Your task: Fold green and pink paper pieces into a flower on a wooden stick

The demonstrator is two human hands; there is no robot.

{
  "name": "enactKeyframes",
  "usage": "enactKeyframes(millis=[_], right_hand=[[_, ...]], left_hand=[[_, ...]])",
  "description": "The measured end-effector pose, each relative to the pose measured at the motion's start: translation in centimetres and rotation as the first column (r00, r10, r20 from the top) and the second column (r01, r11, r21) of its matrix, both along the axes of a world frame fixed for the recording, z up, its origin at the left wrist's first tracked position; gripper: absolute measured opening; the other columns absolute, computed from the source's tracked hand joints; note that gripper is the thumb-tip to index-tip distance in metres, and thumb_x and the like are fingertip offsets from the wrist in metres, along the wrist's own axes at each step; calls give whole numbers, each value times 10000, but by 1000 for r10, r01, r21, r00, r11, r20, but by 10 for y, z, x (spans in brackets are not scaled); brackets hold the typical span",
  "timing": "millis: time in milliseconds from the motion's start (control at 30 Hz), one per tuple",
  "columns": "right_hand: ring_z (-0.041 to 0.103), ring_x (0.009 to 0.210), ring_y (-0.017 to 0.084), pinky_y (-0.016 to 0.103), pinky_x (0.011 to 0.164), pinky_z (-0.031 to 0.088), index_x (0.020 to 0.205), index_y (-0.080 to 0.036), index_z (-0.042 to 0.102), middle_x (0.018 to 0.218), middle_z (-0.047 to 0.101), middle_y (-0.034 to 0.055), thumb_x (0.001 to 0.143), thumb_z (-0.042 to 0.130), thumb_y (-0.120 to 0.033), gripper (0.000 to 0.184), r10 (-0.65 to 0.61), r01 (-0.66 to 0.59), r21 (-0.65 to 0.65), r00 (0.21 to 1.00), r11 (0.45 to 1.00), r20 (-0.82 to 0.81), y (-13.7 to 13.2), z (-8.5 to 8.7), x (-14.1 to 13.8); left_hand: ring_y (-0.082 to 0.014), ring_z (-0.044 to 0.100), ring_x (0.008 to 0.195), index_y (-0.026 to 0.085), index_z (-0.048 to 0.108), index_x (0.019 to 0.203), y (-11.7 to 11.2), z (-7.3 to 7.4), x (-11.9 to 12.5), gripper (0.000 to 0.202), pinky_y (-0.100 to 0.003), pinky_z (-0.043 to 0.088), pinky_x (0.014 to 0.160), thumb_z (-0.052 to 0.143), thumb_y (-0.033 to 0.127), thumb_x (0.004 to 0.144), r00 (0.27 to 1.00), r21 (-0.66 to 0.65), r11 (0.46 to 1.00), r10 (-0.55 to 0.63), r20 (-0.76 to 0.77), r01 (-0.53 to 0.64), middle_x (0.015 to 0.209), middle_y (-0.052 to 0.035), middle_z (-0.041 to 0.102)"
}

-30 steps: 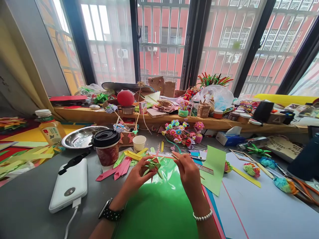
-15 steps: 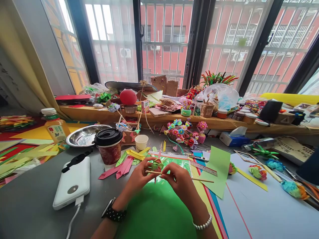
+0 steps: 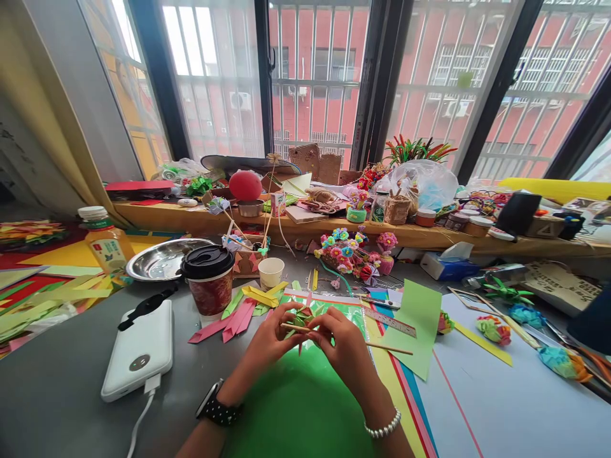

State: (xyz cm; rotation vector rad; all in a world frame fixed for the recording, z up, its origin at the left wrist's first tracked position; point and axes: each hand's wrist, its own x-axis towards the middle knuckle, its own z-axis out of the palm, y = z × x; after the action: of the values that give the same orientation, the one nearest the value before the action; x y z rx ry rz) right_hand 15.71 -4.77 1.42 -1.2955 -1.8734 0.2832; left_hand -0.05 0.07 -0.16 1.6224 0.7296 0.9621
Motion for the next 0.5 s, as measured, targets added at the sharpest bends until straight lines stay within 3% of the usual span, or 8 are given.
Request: enactKeyframes(millis=[500], right_hand=[[553, 578, 122, 224, 532, 454, 722, -192, 563, 724, 569, 6, 795, 524, -193, 83, -84, 84, 24, 996, 996, -3, 3, -4, -6]], left_hand=[[-198, 608, 820, 224, 447, 1165, 3, -2, -3, 500, -335, 475, 742, 608, 304, 698, 989, 131, 991, 48, -143, -29, 941, -61, 629]])
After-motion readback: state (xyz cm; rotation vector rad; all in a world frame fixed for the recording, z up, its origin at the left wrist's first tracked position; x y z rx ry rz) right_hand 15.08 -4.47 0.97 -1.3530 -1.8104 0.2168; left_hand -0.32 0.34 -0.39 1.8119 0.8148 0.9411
